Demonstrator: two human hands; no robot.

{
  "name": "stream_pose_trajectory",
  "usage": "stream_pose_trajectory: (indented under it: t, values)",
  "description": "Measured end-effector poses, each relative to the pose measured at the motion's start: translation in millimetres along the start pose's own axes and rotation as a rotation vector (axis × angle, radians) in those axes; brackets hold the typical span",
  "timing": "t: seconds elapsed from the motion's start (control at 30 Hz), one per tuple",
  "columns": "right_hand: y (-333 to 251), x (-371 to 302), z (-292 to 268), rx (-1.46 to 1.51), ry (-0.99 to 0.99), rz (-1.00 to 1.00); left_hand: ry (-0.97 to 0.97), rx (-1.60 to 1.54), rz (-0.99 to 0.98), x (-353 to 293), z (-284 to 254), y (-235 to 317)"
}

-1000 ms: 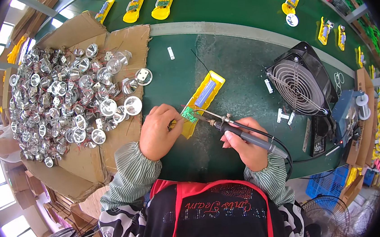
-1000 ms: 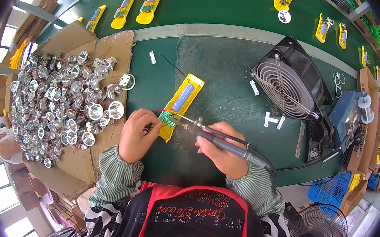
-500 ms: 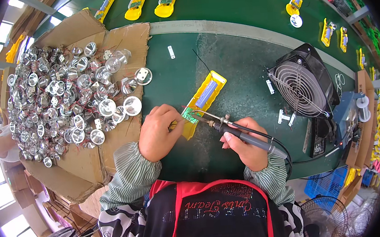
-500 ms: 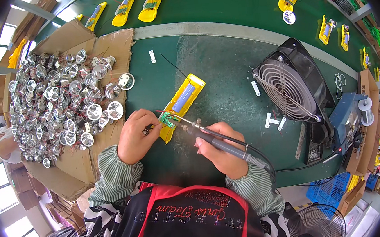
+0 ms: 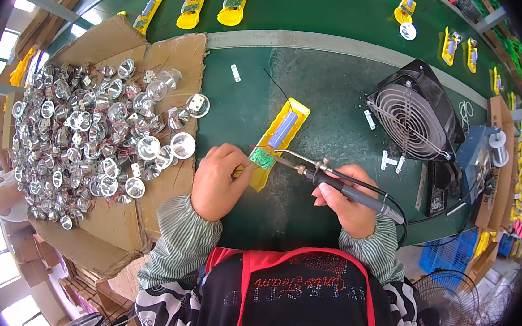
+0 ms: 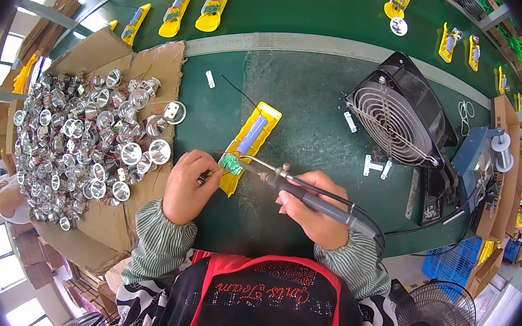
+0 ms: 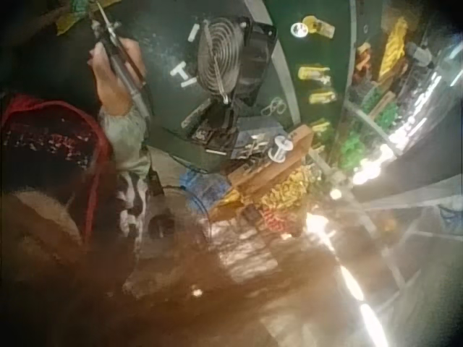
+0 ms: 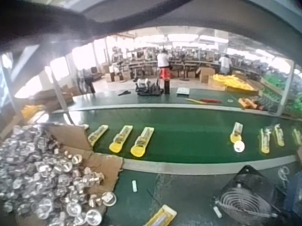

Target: The person solders flashlight reflectors and electrical components into flashlight housings using a soldering iron and places the assembled units onto the conveyor line.

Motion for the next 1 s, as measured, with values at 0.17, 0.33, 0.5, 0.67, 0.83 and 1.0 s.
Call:
stream_pose_trajectory:
  t: [0.17, 0.33, 0.5, 0.67, 0.83, 1.0]
  values:
    - [-3.4, -3.0, -6.6, 0.003, 0.044, -0.006, 0.019, 0.017, 0.016, -0.9, -0.3, 0.6]
    - [-6.9, -8.9, -16.1, 0.003, 0.095, 0.014, 0.066, 0.389, 0.113, -17.7, -6.7, 27.8]
    - [-8.6, -12.1, -28.7, 0.039, 0.146, -0.026, 0.006, 0.348, 0.076, -14.2, 3.4, 27.1]
    - [-11.4, -17.8, -51.3, -0.001, 0.228, -0.043, 0.088, 0.284, 0.132, 55.8, -8.3, 61.4]
    - [-8.3, -27.7, -75.9, 0.014, 0.388, -0.048, 0.048, 0.162, 0.166, 190.7, 37.1, 95.1]
    - [-1.6, -21.7, -85.9, 0.052, 0.41, 0.02, 0.108, -0.083, -0.011, 308.5, 81.8, 115.1]
Point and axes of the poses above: each hand's wrist, its own x-axis towards the middle knuckle, its own z-axis out of the palm, y = z × x, the point moved 4 cm from there along x, towards the middle knuckle, and after that the axes turned 6 degrees about -z, right-handed, at the moved point
